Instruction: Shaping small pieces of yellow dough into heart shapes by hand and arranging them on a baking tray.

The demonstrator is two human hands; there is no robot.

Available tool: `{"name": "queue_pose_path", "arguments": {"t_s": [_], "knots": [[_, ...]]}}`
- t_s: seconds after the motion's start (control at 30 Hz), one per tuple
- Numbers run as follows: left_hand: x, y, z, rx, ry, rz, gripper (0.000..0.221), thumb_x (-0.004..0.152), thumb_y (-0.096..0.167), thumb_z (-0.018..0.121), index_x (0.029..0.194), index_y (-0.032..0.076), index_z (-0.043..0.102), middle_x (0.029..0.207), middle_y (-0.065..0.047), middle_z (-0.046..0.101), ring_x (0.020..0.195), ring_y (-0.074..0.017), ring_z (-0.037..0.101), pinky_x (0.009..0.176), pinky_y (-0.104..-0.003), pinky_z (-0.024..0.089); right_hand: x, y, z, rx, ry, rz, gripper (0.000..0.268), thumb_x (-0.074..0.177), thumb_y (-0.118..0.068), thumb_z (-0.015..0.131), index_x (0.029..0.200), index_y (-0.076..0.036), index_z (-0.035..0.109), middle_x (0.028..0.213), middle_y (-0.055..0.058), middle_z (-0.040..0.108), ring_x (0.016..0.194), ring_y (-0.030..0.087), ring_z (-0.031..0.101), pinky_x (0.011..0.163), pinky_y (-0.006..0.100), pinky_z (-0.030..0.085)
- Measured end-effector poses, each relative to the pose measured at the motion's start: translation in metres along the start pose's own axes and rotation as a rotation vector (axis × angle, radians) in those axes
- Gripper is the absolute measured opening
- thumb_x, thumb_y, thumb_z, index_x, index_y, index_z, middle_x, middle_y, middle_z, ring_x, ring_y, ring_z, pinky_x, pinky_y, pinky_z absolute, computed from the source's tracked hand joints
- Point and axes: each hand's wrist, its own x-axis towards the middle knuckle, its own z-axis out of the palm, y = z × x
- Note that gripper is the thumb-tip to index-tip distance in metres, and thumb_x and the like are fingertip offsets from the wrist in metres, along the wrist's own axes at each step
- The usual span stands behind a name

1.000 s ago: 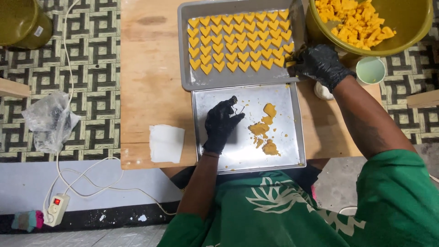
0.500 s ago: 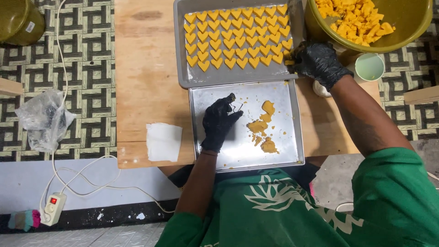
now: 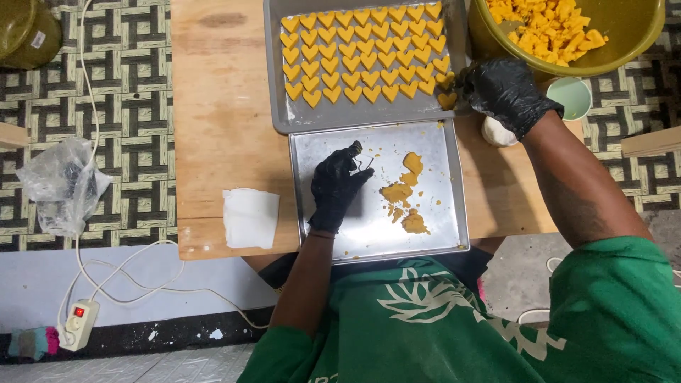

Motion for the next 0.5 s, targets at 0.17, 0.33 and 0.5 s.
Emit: {"name": "queue_pose_path", "arguments": {"t_s": [0.17,0.33,0.5], "knots": [[0.003,0.002,-0.001,0.004,-0.047,-0.083,0.057,0.069,0.027,0.095,0.122,0.024,0.075,0.083,0.005,0.071,0.074,-0.0129,0.069,0.069,-0.031,0.058,0.011,-0.030,-0.059,0.167,-0.198,0.155,0.052,0.092,-0.066,0.062,0.121,-0.026,0.080,0.101,0.004,0.080,0.088,0.033,0.076,0.064,0.043,0.057],[0.006,0.007,-0.004,0.054,-0.005,-0.065,0.048,0.065,0.042,0.093,0.106,0.026,0.075,0.069,0.005,0.067,0.072,-0.0201,0.071,0.067,-0.036,0.060,0.002,-0.028,-0.038,0.286,-0.285,0.197,0.037,0.086,-0.049,0.066,0.095,-0.017,0.081,0.094,0.013,0.077,0.095,0.036,0.073,0.085,0.046,0.061],[0.002,-0.002,0.002,0.005,0.158,0.161,0.049,0.066,0.039,0.095,0.108,0.024,0.073,0.068,0.005,0.068,0.067,-0.0182,0.070,0.061,-0.034,0.059,0.006,-0.040,-0.079,0.351,-0.244,0.098,0.029,0.092,-0.037,0.067,0.100,-0.012,0.079,0.099,0.020,0.075,0.098,0.041,0.071,0.085,0.050,0.059]]}}
